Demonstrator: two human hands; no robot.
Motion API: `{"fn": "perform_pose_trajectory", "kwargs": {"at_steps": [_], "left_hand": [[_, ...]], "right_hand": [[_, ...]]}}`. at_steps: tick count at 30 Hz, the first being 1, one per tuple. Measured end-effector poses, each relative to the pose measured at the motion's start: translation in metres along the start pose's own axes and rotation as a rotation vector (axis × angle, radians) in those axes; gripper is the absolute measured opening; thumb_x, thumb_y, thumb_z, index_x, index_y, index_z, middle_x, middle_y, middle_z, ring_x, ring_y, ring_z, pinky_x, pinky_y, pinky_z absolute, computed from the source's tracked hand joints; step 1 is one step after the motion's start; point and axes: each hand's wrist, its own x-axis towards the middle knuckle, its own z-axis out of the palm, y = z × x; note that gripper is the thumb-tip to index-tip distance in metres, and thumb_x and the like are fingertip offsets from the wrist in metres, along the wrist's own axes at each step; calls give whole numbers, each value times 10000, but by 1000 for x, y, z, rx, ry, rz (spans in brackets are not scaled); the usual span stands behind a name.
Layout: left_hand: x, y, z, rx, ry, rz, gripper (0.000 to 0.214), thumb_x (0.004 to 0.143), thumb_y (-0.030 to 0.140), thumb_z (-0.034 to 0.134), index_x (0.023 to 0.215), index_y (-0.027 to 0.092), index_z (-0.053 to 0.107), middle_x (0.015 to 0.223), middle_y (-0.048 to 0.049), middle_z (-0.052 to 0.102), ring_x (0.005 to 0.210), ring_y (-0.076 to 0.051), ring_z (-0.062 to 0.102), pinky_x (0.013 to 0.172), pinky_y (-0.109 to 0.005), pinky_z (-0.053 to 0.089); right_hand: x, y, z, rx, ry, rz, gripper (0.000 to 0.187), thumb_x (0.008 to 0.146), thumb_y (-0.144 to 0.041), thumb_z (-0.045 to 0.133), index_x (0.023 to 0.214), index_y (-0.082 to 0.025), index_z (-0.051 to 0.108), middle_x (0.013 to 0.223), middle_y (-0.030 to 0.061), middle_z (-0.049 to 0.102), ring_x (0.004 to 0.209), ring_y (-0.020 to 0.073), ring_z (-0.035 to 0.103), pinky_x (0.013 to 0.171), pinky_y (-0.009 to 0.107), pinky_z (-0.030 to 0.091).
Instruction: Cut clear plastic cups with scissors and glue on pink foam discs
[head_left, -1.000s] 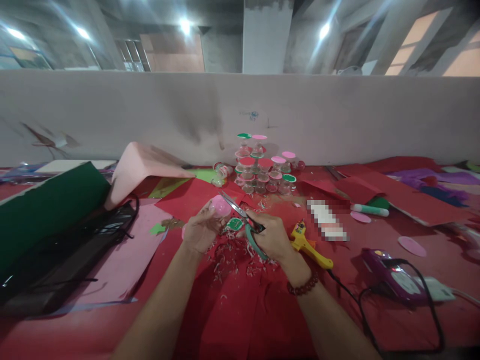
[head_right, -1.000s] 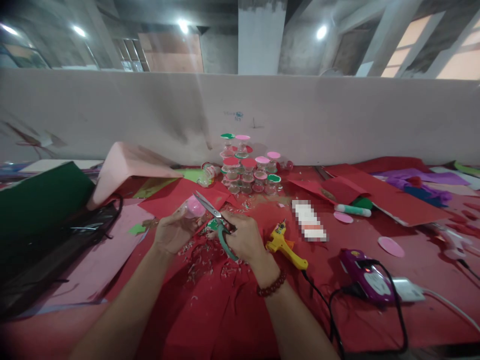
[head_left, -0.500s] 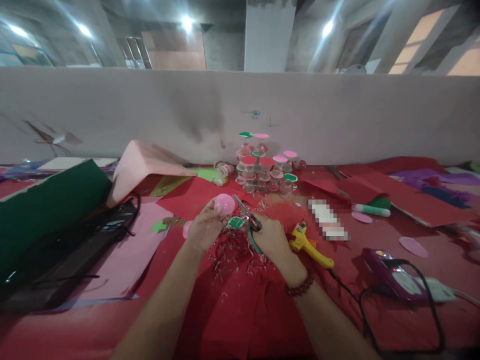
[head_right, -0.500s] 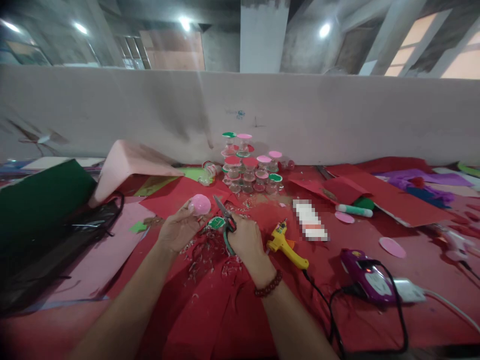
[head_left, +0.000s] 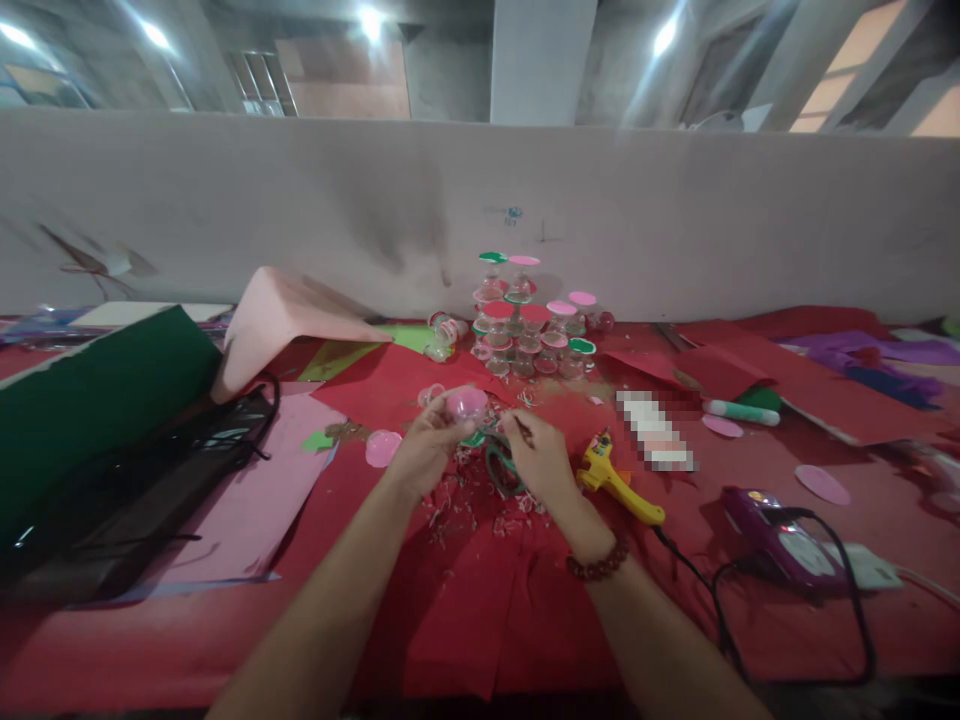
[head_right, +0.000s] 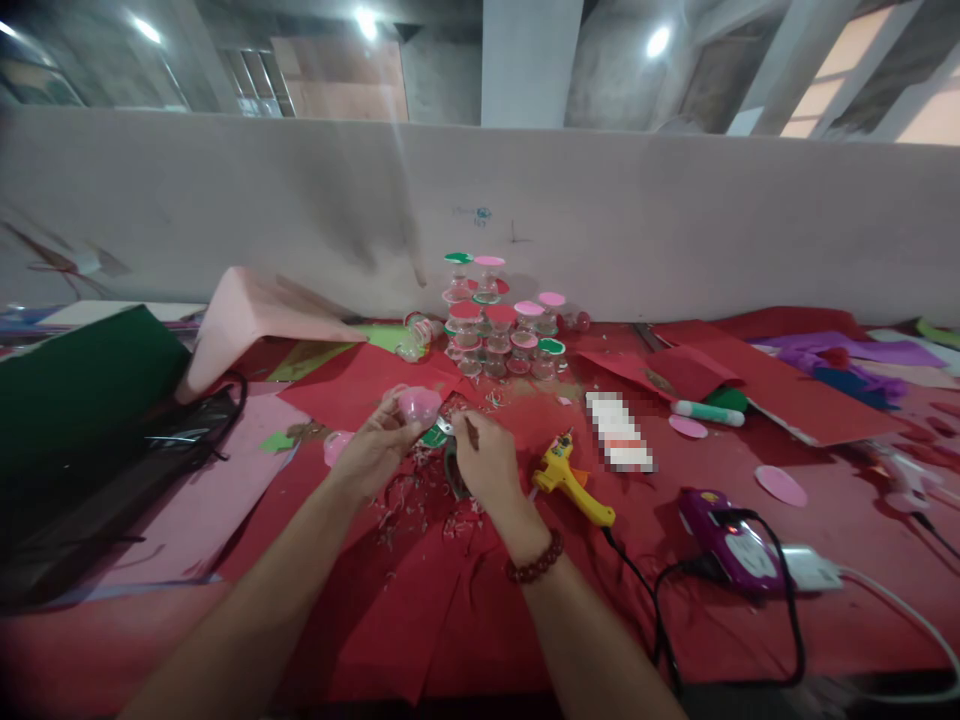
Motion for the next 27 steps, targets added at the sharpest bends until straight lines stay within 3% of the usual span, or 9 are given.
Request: {"fn": "perform_pose_trajectory", "kwargs": {"at_steps": [4,6,8,11,13,16,19,22,27], "left_hand": [[-3,-4,5,371,-93,167,280,583,25,693,785,212,745,1212,-52,609,1124,-226,537,943,-329,419],[-5,-4,8,426,-120,218,254,605,21,650,742,211,749,1250,-56,590,1176,-244,502,990,-360,381],[-8,-2,10,354,-160,210,312,619,28,627,829,222,750,1277,-57,577,1192,-248,493,998,-370,372],[-10,3,12,143,-190,171,459,634,61,629,1052,239,695,1313,-63,557,1203,-243,489,983,-355,383],[-9,3,13,83,-146,124,476,665,112,651,1125,233,659,1285,-72,582,1171,-231,516,956,-334,401],[-7,-1,12,141,-16,47,356,706,229,689,1059,191,695,1092,-83,687,1008,-207,605,876,-305,441],[-5,-8,11,221,62,46,323,707,319,704,998,181,722,937,-61,725,866,-183,631,799,-290,460],[-5,-13,11,254,52,62,338,725,355,688,1023,197,716,947,-45,723,848,-169,623,802,-286,451],[-5,-14,15,156,-6,-4,351,762,352,656,1079,208,692,1032,-60,703,922,-178,616,860,-304,442]], "right_hand": [[3,-3,2,714,-157,207,391,776,-555,574,957,-216,645,885,26,684,756,169,630,694,301,501],[3,-5,2,847,-180,207,383,691,-489,696,953,-213,651,966,29,678,821,167,624,722,287,499],[4,-6,1,896,-153,194,374,657,-429,742,951,-213,658,996,28,675,862,164,617,758,283,496],[4,-5,1,876,-120,184,356,670,-396,738,973,-224,664,972,19,685,865,162,621,790,290,496],[4,-4,2,827,-109,166,345,681,-384,731,987,-237,669,953,13,691,861,163,626,791,293,501],[4,-1,3,750,-131,133,313,727,-403,687,1000,-251,685,931,7,693,813,169,638,742,304,525],[3,0,2,589,-136,128,315,776,-448,619,995,-239,704,740,-2,682,615,161,628,596,303,536],[1,-1,1,445,-112,108,354,809,-458,569,1044,-224,692,555,-26,613,461,150,578,459,266,482],[1,0,1,422,-62,106,376,844,-428,515,1110,-203,657,517,-31,586,426,137,554,418,232,422]]}}
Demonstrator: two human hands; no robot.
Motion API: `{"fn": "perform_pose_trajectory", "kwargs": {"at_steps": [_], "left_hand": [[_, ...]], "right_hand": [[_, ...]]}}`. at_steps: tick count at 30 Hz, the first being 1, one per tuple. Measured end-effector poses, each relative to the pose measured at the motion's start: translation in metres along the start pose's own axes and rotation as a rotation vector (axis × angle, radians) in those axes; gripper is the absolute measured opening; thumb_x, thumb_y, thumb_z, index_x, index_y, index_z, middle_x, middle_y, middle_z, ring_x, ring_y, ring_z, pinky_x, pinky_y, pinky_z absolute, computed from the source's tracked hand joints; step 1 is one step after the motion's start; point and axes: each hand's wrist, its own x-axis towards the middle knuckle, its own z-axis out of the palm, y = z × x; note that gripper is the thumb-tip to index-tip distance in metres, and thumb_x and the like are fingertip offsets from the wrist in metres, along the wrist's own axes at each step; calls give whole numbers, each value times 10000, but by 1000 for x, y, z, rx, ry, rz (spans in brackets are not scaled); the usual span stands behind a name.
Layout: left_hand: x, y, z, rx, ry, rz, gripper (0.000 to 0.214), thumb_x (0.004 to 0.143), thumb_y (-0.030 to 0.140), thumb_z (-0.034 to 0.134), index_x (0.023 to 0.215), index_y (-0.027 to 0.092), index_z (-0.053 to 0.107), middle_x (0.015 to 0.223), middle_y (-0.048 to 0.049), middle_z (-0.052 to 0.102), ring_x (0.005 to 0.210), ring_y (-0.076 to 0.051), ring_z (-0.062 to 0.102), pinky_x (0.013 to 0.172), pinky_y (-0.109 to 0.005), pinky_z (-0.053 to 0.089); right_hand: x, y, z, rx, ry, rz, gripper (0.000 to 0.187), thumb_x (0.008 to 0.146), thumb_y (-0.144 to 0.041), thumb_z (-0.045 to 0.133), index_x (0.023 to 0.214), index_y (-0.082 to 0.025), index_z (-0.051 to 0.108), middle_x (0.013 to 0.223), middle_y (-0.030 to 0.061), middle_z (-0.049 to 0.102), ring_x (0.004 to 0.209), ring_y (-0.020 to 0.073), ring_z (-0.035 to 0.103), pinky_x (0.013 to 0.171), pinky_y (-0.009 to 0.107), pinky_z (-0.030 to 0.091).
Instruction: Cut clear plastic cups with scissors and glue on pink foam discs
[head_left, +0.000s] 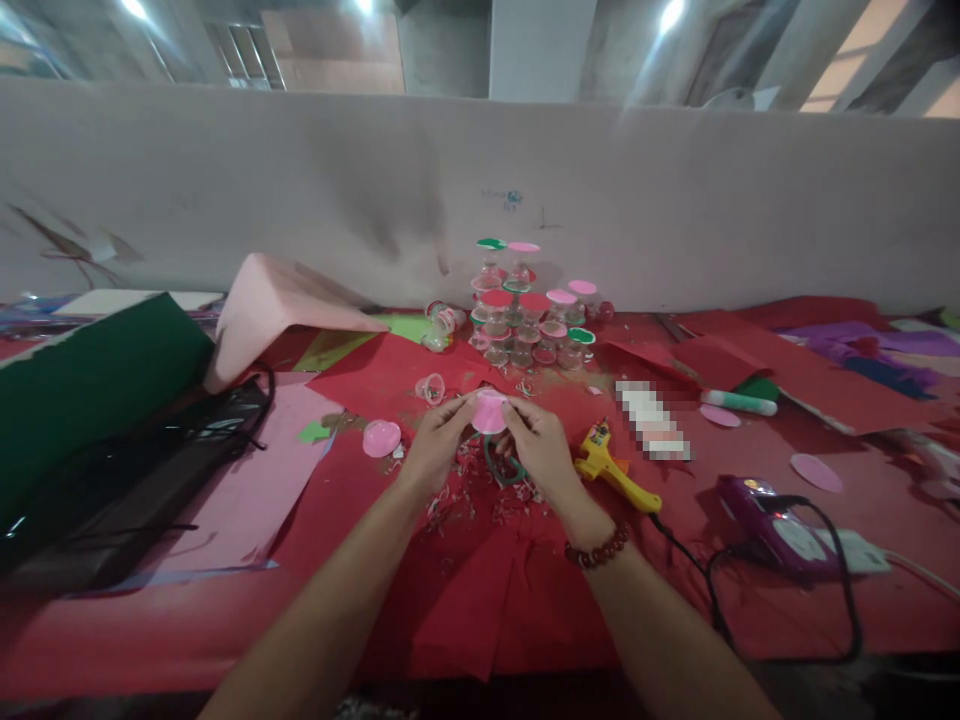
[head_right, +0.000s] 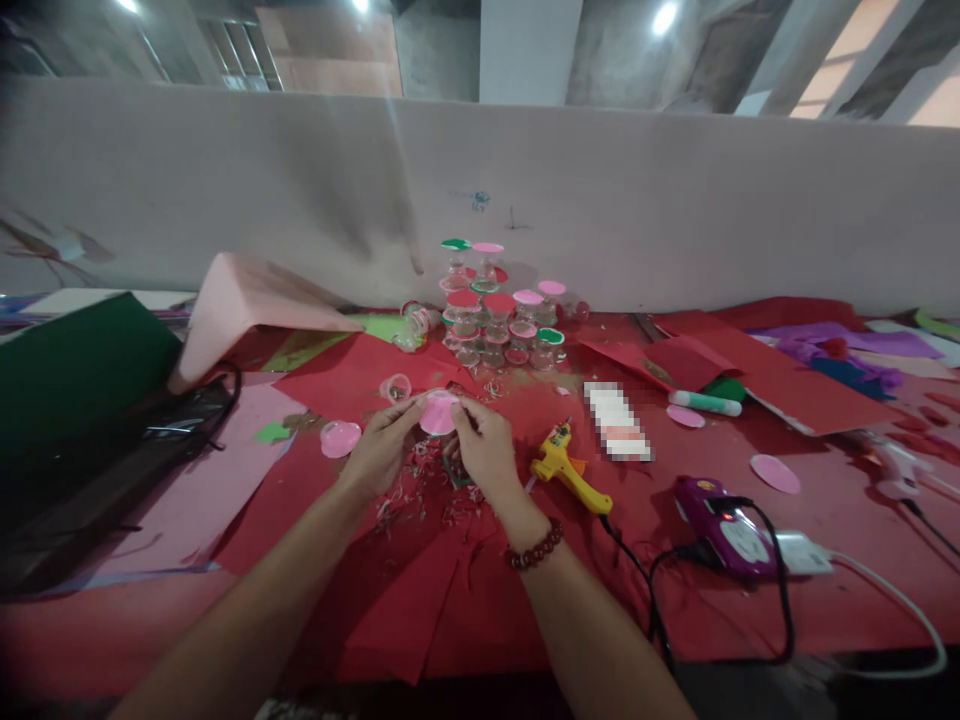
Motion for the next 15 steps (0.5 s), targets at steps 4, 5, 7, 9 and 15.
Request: {"fn": "perform_pose_trajectory", "kwargs": {"at_steps": [4,5,7,9,15], "left_hand": [[-1,4,0,-26,-51,-32,370,721,256,703,1086,201,686,1053,-60,691,947,-178,609,865,-295,447],[-1,5,0,-39,-56,-29,380,709,233,713,1087,202,684,1059,-56,688,950,-172,607,863,-286,448],[-3,7,0,-95,-51,-43,418,695,206,725,1109,225,667,1107,-44,668,963,-162,601,851,-272,459],[-4,7,0,-172,-41,-117,409,700,242,727,1103,237,657,1142,-47,648,955,-167,606,831,-289,483],[-2,3,2,-367,-139,-405,390,770,526,582,979,207,666,1009,-91,668,780,-181,631,798,-393,523]], "right_hand": [[1,2,0,-8,39,-17,362,847,-413,517,1114,-215,661,478,-43,545,413,125,499,423,229,379],[1,2,0,-4,47,-27,357,845,-416,522,1111,-226,666,469,-46,533,413,125,488,425,231,368],[1,1,-1,-15,73,-50,351,841,-430,529,1103,-247,676,475,-43,539,426,134,484,440,245,373],[-1,0,-2,-65,132,-100,334,836,-433,536,1089,-275,686,584,-21,618,501,154,526,506,277,432],[-7,0,-3,-136,115,-282,270,815,-304,543,1029,-344,703,1026,23,625,884,211,609,761,374,512]]}}
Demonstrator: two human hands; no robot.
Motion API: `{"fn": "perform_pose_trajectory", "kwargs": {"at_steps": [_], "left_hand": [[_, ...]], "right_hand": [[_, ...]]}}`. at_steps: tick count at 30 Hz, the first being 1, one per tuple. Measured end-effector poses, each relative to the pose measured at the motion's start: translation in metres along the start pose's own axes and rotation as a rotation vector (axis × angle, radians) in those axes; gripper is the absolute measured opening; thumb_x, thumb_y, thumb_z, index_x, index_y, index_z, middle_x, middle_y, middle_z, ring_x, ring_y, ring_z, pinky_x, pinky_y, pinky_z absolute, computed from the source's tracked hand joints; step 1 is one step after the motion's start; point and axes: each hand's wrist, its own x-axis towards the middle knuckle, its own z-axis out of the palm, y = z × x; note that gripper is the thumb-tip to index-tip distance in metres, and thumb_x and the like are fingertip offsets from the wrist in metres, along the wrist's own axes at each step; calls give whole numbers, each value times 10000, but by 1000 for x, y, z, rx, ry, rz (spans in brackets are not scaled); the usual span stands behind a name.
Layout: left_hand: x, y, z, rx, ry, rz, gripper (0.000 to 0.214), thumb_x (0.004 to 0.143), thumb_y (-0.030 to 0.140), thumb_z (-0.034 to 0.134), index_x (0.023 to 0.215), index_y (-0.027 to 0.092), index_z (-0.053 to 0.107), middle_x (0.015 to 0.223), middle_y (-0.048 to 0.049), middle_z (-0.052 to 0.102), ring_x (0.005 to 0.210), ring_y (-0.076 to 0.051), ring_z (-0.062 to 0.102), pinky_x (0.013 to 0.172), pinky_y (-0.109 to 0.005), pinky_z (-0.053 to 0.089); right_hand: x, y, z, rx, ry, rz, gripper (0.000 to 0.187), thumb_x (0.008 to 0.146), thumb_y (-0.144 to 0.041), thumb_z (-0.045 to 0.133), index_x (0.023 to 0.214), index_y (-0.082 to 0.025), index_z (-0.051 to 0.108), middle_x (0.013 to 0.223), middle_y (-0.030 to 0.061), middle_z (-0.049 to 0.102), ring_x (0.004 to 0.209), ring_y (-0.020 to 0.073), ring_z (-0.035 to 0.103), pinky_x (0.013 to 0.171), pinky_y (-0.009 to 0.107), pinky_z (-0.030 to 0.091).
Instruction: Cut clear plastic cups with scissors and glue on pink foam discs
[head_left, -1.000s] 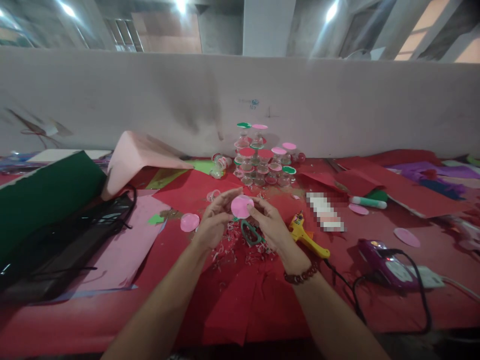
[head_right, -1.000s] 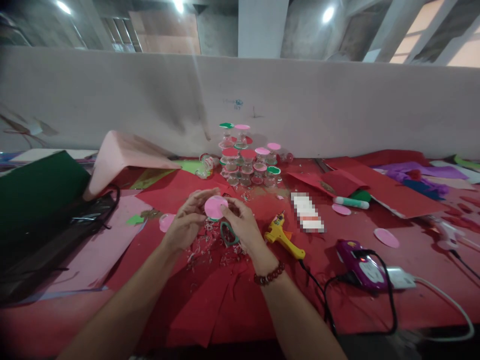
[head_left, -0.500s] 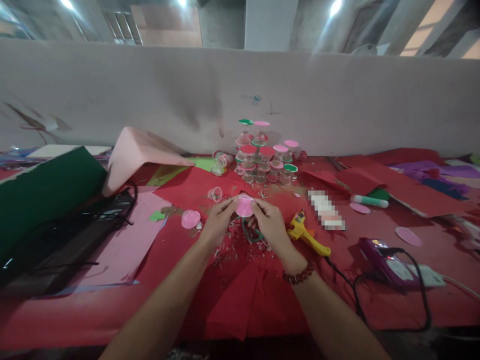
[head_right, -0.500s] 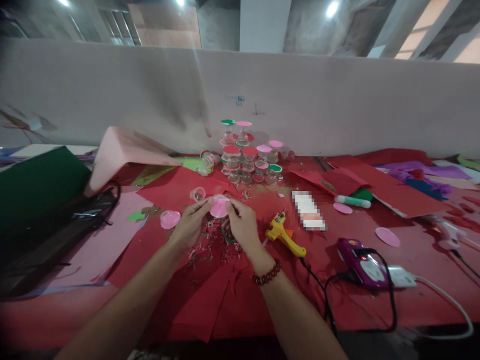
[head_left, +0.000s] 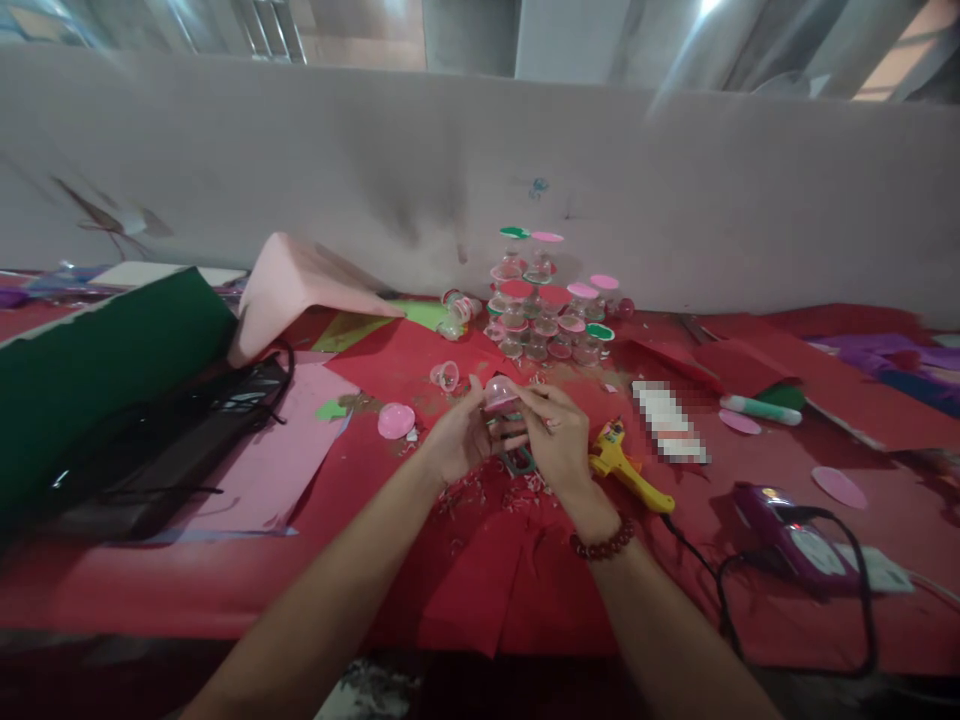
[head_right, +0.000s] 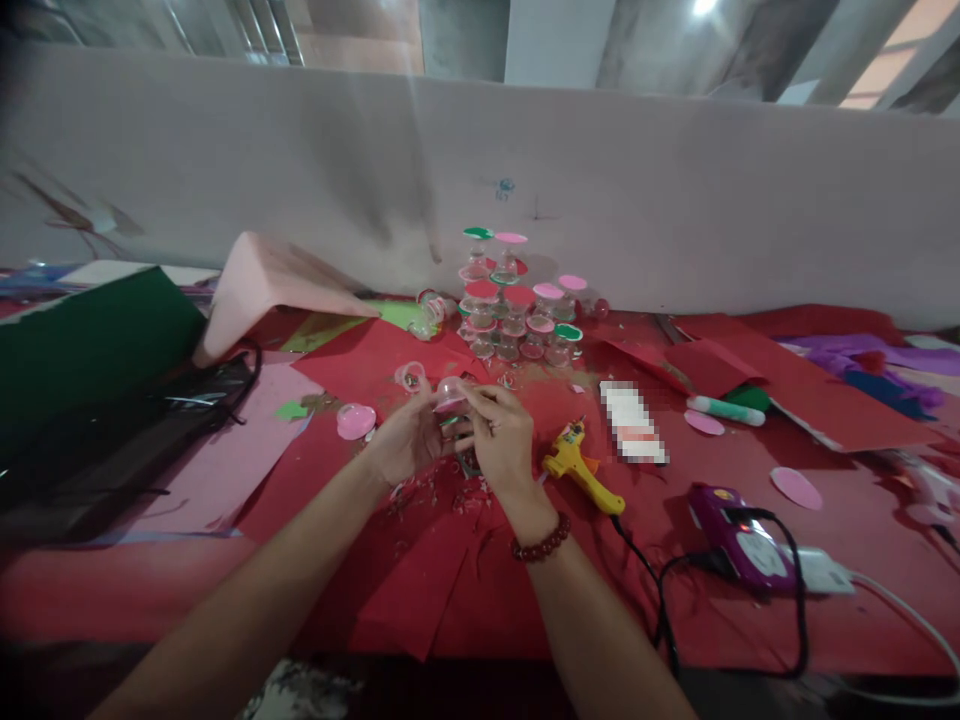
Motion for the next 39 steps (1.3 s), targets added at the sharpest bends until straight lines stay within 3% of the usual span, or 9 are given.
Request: {"fn": "perform_pose_trajectory", "kwargs": {"at_steps": [3,7,10,15,21,24,30,34,39], "left_hand": [[1,2,-2,-19,84,130,244,737,318,688,955,209,676,962,-42,670,773,-134,616,821,-321,511],[0,2,-3,61,140,286,414,597,68,755,978,209,682,926,-3,676,796,-100,609,776,-222,476],[0,-1,-4,161,121,322,504,565,61,767,1039,201,672,929,-18,685,789,-111,608,766,-232,464],[0,-3,-3,221,128,392,736,532,59,786,1209,254,577,998,-15,667,834,-120,602,749,-227,459],[2,-3,-4,226,113,389,459,611,146,765,1058,180,665,995,-47,685,862,-146,605,799,-252,445],[5,-6,-7,236,137,419,455,588,164,779,1031,189,678,963,-44,700,868,-160,612,828,-282,444],[8,-14,-4,430,282,425,272,589,251,776,838,171,701,837,-34,701,755,-155,601,742,-283,448],[-2,9,-7,724,414,479,216,715,366,656,670,158,693,661,-31,661,658,-159,571,682,-300,438],[-43,72,-30,917,648,627,165,675,284,670,807,198,721,801,-29,699,772,-179,593,764,-303,416]], "right_hand": [[0,-2,-1,-41,-19,-88,280,807,-223,527,979,-327,722,1000,27,636,924,203,601,842,383,487],[3,-3,-1,-49,26,-30,227,814,-255,556,971,-261,720,991,46,663,908,190,598,829,344,471],[6,2,2,23,-27,134,325,783,-369,620,1077,-240,672,987,58,671,819,185,600,732,315,481],[9,6,4,272,-65,276,350,709,-386,689,1028,-242,671,913,18,663,733,150,580,693,281,467],[10,2,1,337,-31,292,355,650,-353,734,979,-234,675,881,5,644,754,142,569,707,267,468],[10,4,1,333,-62,290,378,688,-396,704,1027,-235,664,934,18,659,794,157,581,750,292,470],[9,5,1,313,-67,277,332,684,-408,719,935,-206,639,913,21,654,809,155,571,754,283,458],[10,1,1,454,50,338,323,662,-411,727,876,-210,591,874,-1,643,786,145,576,697,269,463],[13,0,-3,490,140,419,324,656,-432,719,859,-210,598,849,-4,646,754,145,585,620,249,465]]}}
